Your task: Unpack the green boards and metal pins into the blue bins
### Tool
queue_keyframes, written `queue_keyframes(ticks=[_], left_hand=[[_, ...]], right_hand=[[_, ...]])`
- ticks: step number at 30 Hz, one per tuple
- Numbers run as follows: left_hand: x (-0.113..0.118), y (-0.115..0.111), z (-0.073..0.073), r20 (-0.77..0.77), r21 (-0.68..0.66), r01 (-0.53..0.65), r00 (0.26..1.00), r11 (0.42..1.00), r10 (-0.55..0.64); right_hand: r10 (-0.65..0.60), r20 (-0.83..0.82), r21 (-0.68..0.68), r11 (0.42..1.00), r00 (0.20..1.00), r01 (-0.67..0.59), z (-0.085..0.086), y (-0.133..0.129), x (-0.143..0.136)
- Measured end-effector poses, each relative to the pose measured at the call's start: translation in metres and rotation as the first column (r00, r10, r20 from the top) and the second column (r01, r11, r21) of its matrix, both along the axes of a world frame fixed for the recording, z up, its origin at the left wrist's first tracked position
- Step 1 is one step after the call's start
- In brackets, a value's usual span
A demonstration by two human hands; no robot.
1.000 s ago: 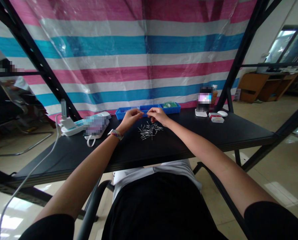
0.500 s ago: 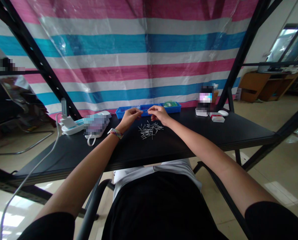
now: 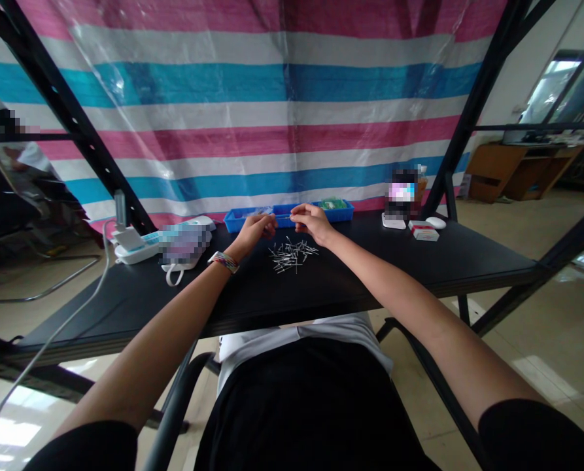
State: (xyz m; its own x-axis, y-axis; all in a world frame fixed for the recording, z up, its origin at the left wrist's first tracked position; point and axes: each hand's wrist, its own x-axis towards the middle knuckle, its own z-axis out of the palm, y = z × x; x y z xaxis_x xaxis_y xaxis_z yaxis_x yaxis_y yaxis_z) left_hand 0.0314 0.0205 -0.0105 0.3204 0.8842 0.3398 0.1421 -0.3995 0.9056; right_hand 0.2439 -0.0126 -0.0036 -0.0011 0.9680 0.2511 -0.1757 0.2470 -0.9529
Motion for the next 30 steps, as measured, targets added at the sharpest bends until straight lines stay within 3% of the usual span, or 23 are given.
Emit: queue_keyframes(ticks=[9,13,18,26,30], left_hand=[[0.002,0.001,-0.002,0.07,-0.066,0.026,0.997,0.997,-0.022],[0.002,-0.003,0.001,0.101,-0.085,0.043,0.994,0.995,-0.034],[0.003,-0.007,0.003,0.116,-0.081,0.044,0.993,0.996,-0.035],[0.004,-0.013,0.005,0.081,-0.027,0.047,0.996,0.999,-0.045],[0.005,-0.012,0.004,0.083,-0.025,0.037,0.996,0.999,-0.035]], right_hand=[[0.008,-0.017,0.038,0.999,1.0,-0.008,-0.003,0.003,0.001],[0.015,0.015,-0.023,1.0,1.0,-0.015,-0.001,0.0,0.0],[0.011,0.045,-0.118,0.993,0.999,-0.005,0.0,-0.001,0.0],[0.082,-0.021,-0.122,0.989,0.996,-0.084,0.0,0.001,0.001],[0.063,-0.009,-0.113,0.992,0.998,-0.063,-0.002,0.005,0.002]])
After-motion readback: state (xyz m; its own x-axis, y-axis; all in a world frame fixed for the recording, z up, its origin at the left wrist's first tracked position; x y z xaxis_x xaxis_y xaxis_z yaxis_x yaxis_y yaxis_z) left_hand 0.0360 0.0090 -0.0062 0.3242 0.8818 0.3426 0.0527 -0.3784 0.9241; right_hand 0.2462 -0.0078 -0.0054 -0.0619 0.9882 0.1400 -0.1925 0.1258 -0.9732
